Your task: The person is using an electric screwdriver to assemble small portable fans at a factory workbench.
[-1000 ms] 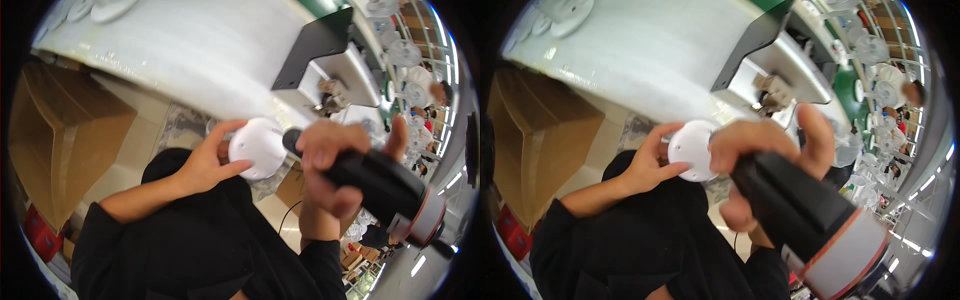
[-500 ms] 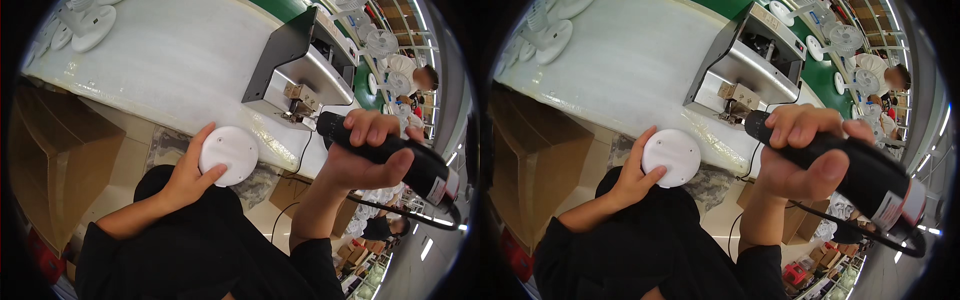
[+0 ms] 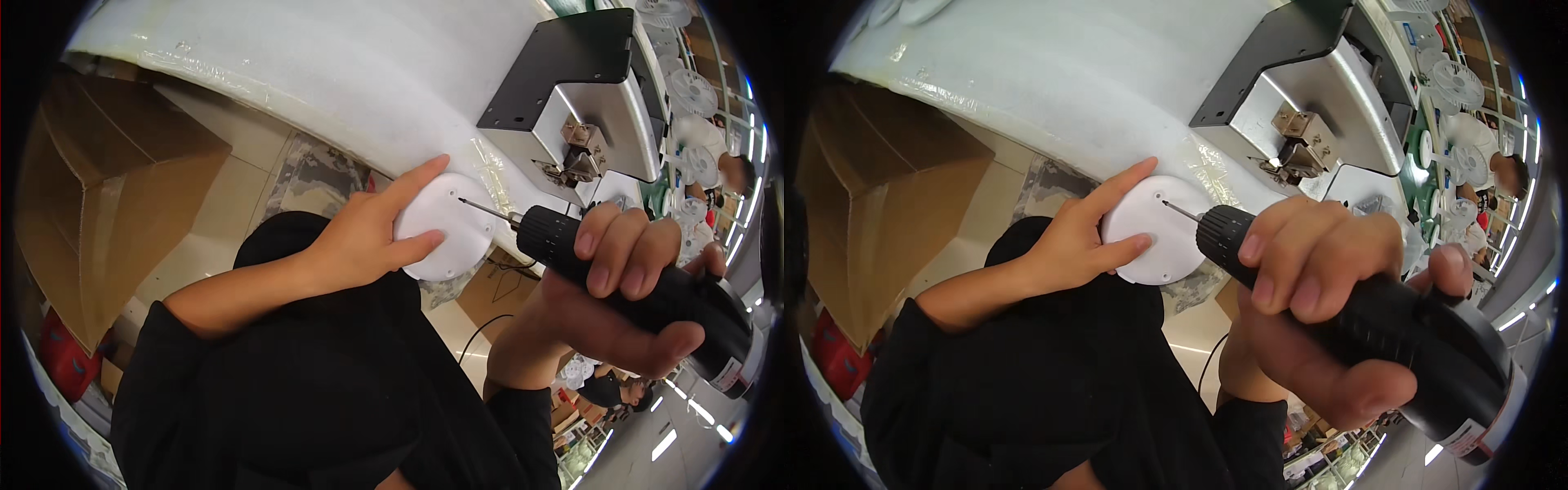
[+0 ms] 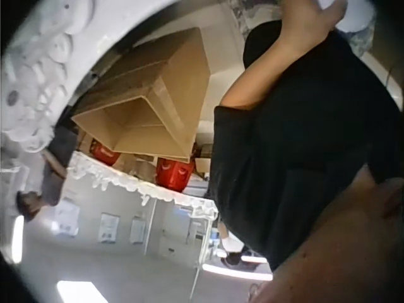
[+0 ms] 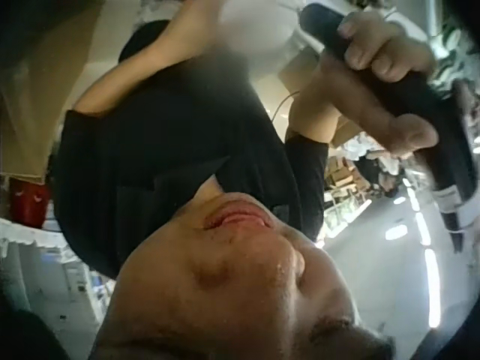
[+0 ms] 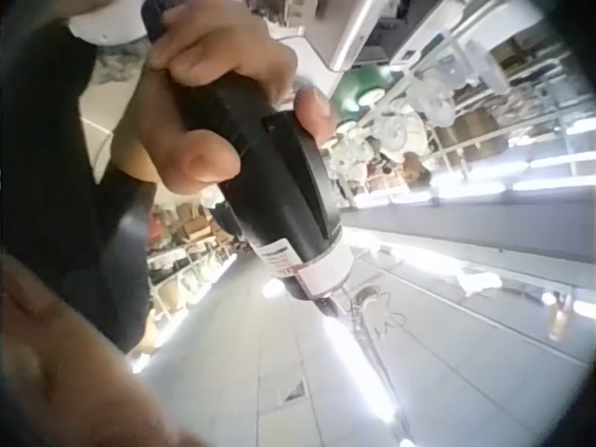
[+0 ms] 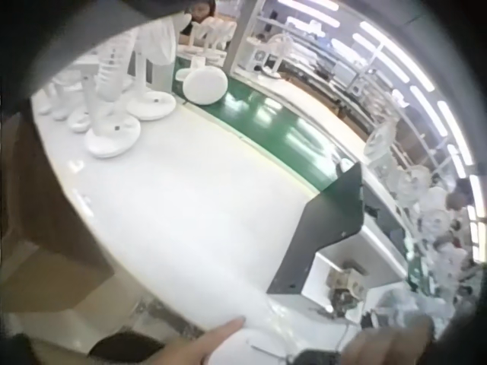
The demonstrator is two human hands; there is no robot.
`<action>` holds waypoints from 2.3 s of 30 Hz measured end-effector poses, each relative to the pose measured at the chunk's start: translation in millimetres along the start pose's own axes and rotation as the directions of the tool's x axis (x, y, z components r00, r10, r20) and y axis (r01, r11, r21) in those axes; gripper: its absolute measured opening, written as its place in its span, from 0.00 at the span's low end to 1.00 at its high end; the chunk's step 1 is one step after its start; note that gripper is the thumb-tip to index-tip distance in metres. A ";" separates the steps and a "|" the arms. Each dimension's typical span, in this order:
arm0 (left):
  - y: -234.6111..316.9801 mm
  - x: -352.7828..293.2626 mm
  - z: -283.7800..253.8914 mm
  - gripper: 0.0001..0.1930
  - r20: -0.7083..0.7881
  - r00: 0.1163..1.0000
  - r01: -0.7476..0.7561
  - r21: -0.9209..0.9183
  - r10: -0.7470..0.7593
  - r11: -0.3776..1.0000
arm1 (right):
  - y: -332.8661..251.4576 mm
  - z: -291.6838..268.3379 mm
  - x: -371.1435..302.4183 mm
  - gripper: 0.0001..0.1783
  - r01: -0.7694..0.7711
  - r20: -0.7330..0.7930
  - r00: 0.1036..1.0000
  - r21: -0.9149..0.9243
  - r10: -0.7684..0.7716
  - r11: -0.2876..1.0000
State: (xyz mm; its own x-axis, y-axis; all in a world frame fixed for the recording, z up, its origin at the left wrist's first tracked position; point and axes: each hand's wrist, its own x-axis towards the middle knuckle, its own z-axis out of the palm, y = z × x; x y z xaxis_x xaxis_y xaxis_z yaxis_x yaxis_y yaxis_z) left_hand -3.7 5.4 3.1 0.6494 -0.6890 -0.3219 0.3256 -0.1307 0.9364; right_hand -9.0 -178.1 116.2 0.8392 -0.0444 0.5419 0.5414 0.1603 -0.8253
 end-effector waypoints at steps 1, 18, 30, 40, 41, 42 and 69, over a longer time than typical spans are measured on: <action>-1.7 0.8 0.6 0.35 -0.013 1.000 -0.028 0.013 0.028 1.000 | 1.8 1.0 -0.5 0.31 -0.012 -0.003 1.000 -0.009 0.012 1.000; 0.4 5.7 -1.7 0.35 -0.017 0.999 -0.045 0.077 0.047 0.996 | 25.7 12.5 9.8 0.26 -0.081 0.139 0.984 -0.206 0.111 0.975; 0.5 3.7 3.7 0.33 0.030 1.000 0.010 -0.140 -0.006 0.990 | 32.6 15.6 2.8 0.41 -0.110 -0.040 0.993 -0.109 0.106 0.988; 12.4 -10.4 3.0 0.27 -0.187 0.982 -0.065 -0.367 -0.005 0.928 | -40.0 -36.2 3.5 0.37 0.061 -0.120 0.991 -0.050 -0.066 0.997; 12.6 -15.1 -0.5 0.26 -0.164 0.985 -0.043 -0.498 -0.045 0.866 | -38.2 -40.2 0.8 0.36 0.012 -0.192 0.981 -0.040 -0.019 0.999; 12.4 -20.2 -4.6 0.26 -0.134 0.988 -0.019 -0.618 -0.082 0.786 | -33.5 -41.5 -1.8 0.36 0.025 -0.206 0.978 -0.032 -0.031 0.999; -38.5 -44.2 -23.6 0.17 0.022 0.956 -0.289 0.252 0.293 0.923 | -27.5 56.6 -143.7 0.19 -0.600 -0.290 0.634 -0.769 0.717 0.220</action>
State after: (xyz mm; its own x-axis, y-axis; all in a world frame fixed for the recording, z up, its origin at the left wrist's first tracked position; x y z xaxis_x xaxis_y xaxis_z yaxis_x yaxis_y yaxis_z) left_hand -28.8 57.7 -22.1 0.7013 -0.7123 -0.0302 -0.0604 -0.1016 0.9930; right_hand -147.4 -120.4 70.0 0.9349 -0.1990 -0.2939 -0.3459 -0.6964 -0.6288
